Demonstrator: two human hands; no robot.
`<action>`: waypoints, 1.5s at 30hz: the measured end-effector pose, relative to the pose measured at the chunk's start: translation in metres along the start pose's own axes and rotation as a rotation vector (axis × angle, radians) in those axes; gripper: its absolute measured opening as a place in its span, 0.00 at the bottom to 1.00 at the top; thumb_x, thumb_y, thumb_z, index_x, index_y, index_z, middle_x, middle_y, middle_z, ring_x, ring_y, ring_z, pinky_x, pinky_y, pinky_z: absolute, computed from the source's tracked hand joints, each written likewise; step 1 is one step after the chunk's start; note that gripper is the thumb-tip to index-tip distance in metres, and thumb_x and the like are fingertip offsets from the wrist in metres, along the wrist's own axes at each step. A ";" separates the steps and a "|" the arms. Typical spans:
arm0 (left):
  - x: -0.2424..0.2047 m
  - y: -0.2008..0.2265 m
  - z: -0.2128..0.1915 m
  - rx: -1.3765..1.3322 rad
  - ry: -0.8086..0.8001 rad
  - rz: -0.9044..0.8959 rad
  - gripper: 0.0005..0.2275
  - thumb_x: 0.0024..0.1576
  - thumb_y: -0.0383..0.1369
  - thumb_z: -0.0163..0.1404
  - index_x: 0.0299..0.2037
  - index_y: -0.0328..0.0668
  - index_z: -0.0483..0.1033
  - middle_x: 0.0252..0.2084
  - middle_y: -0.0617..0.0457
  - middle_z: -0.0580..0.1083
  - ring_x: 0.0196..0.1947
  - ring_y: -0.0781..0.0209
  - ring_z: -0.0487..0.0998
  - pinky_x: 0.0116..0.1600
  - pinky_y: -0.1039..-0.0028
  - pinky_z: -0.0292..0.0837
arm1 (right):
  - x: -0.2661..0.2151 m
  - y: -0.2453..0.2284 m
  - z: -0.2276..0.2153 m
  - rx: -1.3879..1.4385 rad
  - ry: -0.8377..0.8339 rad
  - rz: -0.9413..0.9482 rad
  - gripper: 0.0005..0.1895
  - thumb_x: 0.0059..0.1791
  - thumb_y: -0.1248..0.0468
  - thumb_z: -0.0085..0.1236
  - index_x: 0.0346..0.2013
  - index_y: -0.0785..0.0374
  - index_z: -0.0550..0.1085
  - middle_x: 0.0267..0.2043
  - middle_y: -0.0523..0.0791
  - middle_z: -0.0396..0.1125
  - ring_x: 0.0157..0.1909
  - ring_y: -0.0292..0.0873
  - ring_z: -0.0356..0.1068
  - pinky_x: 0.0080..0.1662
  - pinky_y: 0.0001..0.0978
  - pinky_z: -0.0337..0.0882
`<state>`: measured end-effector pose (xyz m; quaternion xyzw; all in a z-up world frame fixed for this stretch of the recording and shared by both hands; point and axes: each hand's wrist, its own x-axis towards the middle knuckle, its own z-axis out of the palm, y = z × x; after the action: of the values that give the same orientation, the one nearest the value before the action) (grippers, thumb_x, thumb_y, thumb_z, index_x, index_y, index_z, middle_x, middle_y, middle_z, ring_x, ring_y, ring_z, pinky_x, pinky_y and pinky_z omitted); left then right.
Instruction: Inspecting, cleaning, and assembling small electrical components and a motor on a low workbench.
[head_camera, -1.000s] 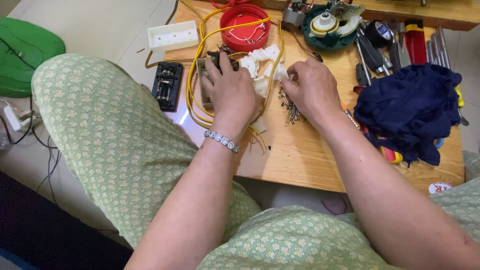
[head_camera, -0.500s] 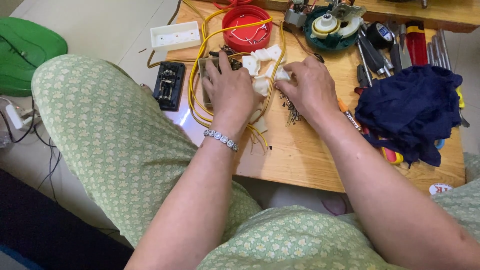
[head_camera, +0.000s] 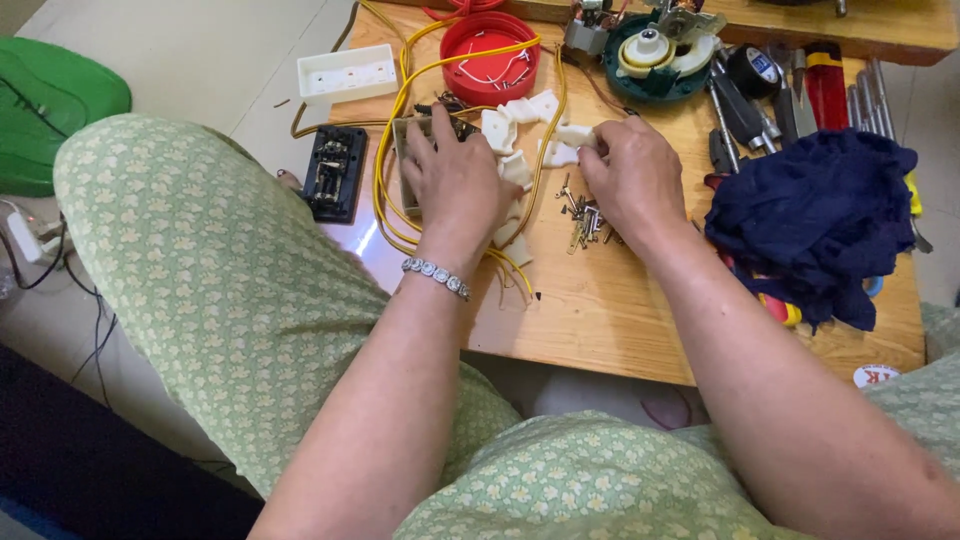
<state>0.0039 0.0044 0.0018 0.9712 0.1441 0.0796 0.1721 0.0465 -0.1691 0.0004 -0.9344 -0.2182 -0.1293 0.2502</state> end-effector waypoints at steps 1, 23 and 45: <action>0.001 0.000 0.001 -0.009 -0.020 -0.011 0.27 0.39 0.43 0.66 0.44 0.30 0.75 0.65 0.28 0.51 0.64 0.25 0.47 0.61 0.38 0.46 | 0.000 -0.002 -0.001 0.013 0.005 0.018 0.08 0.46 0.65 0.55 0.33 0.68 0.75 0.31 0.49 0.66 0.32 0.50 0.65 0.36 0.42 0.65; 0.001 -0.006 -0.038 -0.345 0.374 0.158 0.14 0.44 0.31 0.61 0.35 0.43 0.68 0.26 0.55 0.76 0.26 0.54 0.76 0.39 0.61 0.65 | 0.003 -0.015 -0.011 0.044 -0.143 0.029 0.17 0.44 0.59 0.58 0.45 0.62 0.76 0.40 0.50 0.65 0.43 0.51 0.65 0.45 0.42 0.65; 0.078 -0.070 -0.061 -0.087 0.306 -0.232 0.12 0.51 0.30 0.52 0.45 0.46 0.76 0.41 0.44 0.71 0.50 0.36 0.68 0.52 0.49 0.67 | 0.053 -0.071 0.007 -0.059 -0.110 -0.047 0.07 0.45 0.56 0.56 0.32 0.51 0.78 0.30 0.46 0.65 0.41 0.51 0.68 0.43 0.46 0.70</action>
<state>0.0475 0.1106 0.0416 0.9164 0.2761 0.2118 0.1979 0.0600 -0.0919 0.0420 -0.9416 -0.2496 -0.0897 0.2072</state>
